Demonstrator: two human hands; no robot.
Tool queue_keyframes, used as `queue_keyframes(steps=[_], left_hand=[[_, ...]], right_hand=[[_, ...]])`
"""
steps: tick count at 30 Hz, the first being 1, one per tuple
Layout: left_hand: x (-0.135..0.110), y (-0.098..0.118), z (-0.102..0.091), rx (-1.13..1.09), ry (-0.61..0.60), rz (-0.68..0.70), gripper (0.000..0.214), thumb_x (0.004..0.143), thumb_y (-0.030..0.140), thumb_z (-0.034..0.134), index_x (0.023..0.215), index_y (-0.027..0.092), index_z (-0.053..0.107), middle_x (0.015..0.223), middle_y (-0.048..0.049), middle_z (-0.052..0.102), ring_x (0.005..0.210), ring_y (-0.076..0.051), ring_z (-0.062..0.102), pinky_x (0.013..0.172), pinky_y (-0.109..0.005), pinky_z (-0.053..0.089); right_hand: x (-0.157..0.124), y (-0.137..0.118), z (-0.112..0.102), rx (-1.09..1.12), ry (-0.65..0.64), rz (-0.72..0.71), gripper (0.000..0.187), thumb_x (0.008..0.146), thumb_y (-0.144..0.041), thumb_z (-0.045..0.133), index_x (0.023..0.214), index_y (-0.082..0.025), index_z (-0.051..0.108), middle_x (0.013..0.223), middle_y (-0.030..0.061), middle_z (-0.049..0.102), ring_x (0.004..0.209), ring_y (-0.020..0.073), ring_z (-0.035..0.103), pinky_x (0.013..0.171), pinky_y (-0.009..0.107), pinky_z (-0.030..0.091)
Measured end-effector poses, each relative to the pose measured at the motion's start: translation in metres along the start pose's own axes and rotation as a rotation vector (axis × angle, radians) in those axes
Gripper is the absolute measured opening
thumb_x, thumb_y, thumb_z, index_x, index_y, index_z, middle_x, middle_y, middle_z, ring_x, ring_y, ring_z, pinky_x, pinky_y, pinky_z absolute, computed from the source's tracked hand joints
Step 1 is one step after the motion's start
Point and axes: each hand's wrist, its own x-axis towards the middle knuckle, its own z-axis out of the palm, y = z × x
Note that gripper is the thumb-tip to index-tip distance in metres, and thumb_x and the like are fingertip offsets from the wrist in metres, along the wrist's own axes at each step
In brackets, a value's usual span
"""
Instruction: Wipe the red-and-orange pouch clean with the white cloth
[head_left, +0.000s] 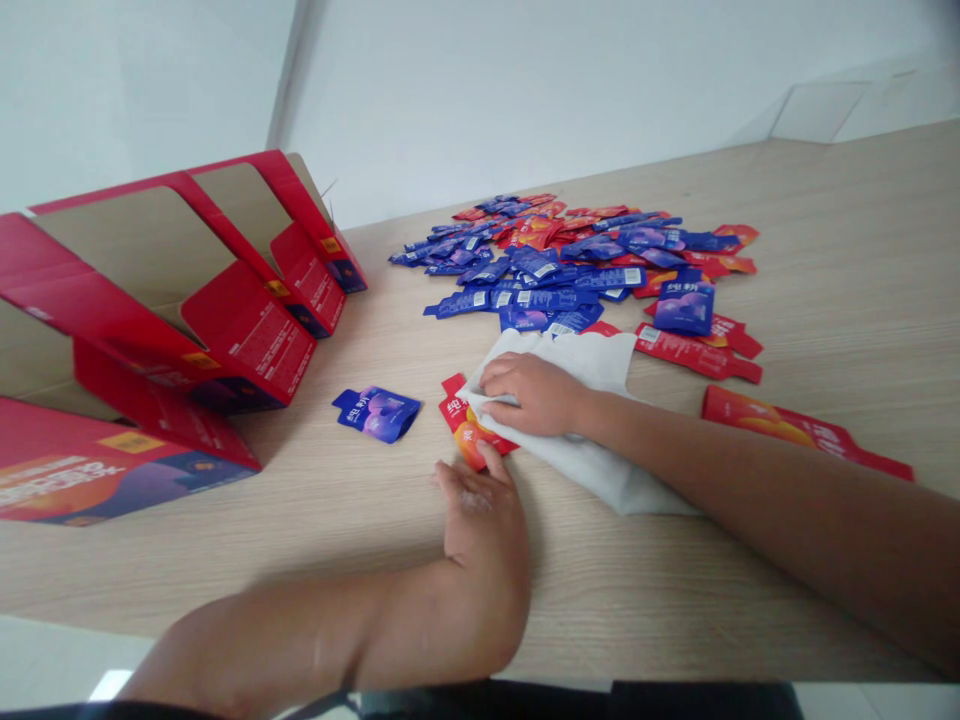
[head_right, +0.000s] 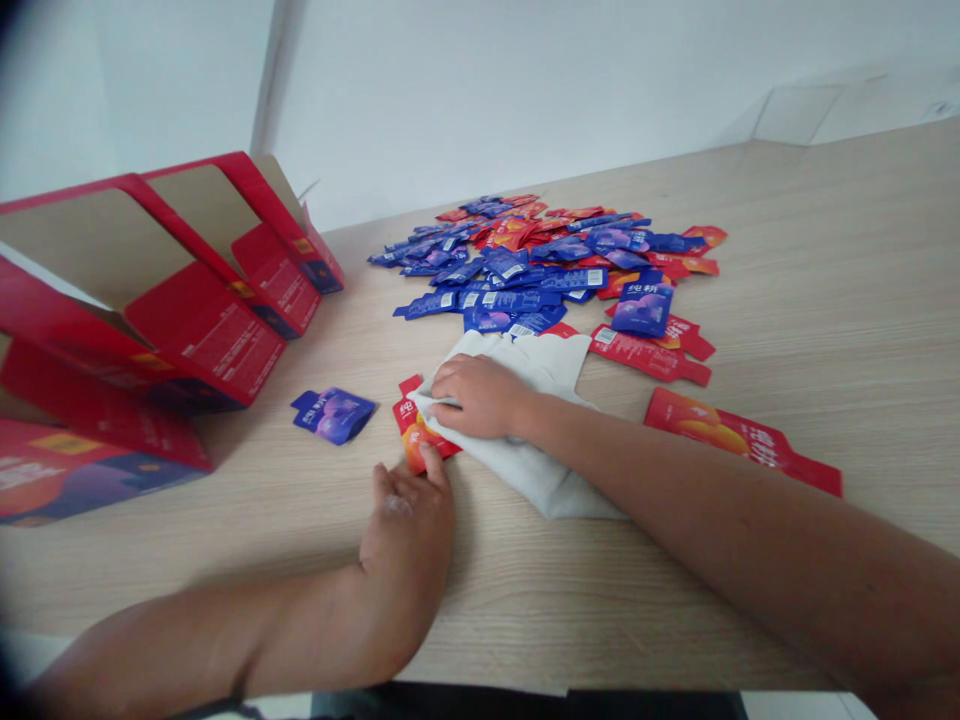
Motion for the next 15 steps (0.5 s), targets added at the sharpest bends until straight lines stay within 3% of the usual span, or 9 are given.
queue_keyframes(steps=[15], left_hand=[[0.0004,0.0003,0.0017,-0.011,0.008,0.000,0.050,0.084,0.000,0.027,0.127,0.003,0.053,0.083,-0.0167,0.074,0.080,-0.020,0.070,0.094,-0.042,0.047]], right_hand=[[-0.0010,0.0004,0.0006,0.052,0.000,-0.219,0.018,0.085,-0.025,0.054,0.079,-0.013,0.067,0.100,0.0101,0.068,0.100,0.0217,0.058,0.092,0.037,0.042]])
